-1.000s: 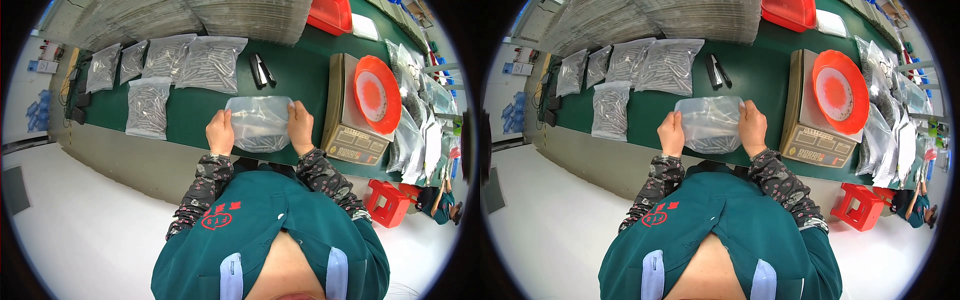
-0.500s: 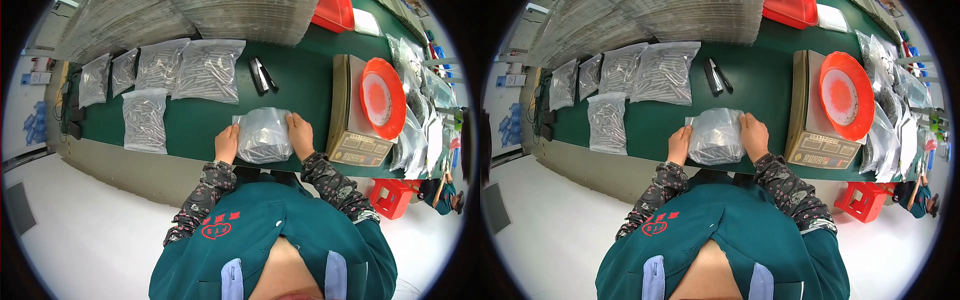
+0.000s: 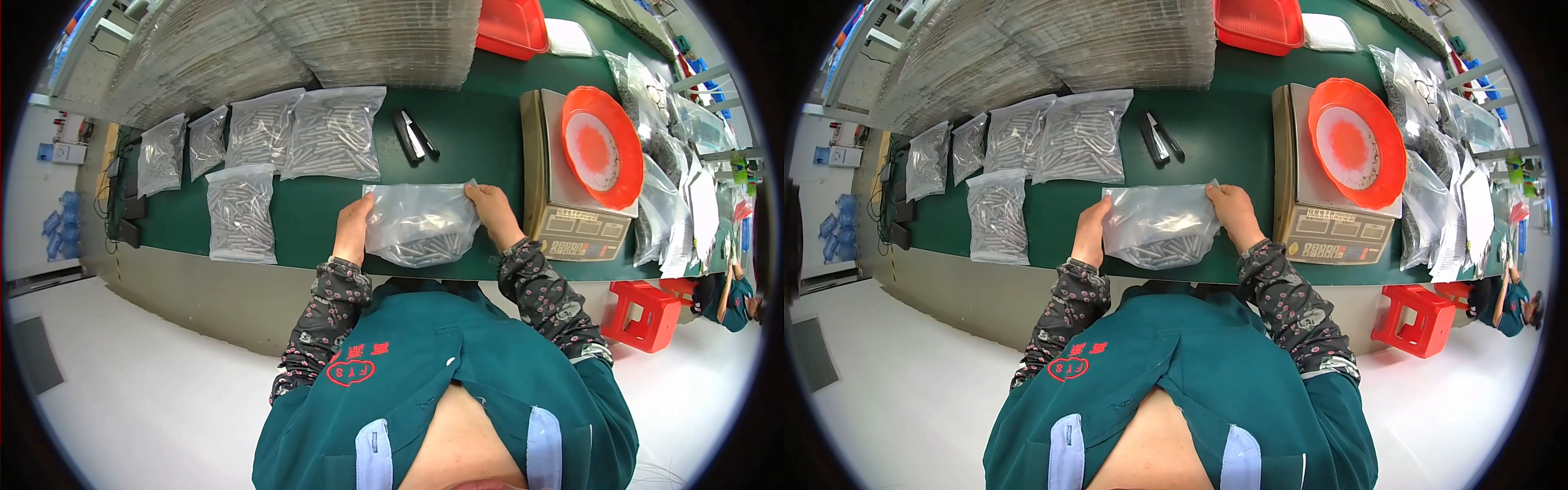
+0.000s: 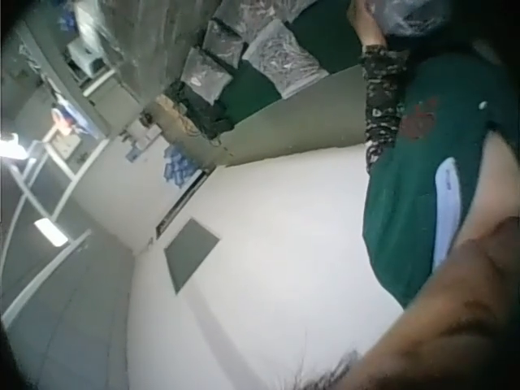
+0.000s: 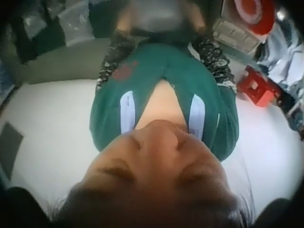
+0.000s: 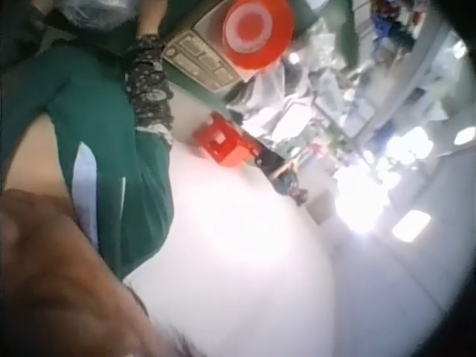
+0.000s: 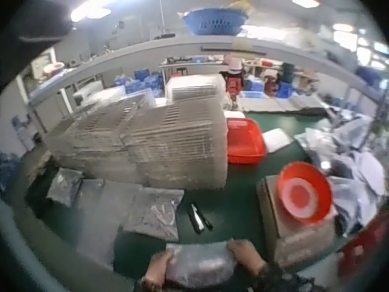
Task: Bagging, weighing, and stapling small metal components at a factory workbench.
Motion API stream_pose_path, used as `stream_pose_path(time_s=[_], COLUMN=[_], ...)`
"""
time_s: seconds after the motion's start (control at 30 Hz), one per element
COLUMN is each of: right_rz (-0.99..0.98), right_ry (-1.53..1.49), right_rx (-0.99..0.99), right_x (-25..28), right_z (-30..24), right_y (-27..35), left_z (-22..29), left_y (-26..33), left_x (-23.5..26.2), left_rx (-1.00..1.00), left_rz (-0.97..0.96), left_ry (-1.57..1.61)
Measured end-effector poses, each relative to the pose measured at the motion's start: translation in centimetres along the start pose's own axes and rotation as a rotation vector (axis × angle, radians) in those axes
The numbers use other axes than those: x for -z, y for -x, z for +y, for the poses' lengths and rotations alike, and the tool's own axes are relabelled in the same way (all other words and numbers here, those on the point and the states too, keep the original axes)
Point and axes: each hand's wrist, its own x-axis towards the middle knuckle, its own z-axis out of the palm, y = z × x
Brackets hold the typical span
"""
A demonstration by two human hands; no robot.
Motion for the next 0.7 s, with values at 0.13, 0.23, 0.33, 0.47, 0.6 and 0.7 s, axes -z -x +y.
stream_pose_path(time_s=[0.13,0.23,0.33,0.47,0.6,0.7], right_rz=[0.044,0.046,-0.045,-0.104,-0.061,-0.050], right_ry=[0.265,0.344,-0.081,-0.232,-0.182,-0.144], right_rx=[0.037,-0.018,-0.025,-0.033,-0.051,-0.040], right_x=[-0.5,-1.0,0.0,1.3,1.8,2.2], right_z=[1.3,0.8,1.1,-2.7,-4.5,-5.2], right_y=[-1.2,-0.4,-0.8,1.2,3.2,4.4], left_z=[-2.0,-3.1,-1.2,1.2,2.3,3.1], left_y=[-1.3,-1.2,-0.6,0.0,0.0,1.2], left_x=[0.8,0.4,0.4,0.5,1.0,0.1], left_rx=[0.083,0.032,-0.023,-0.095,-0.057,-0.015], left_rz=[-0.020,0.060,0.043,-0.071,-0.121,-0.088], left_ry=[-0.137,-0.192,-0.156,-0.044,0.022,0.073])
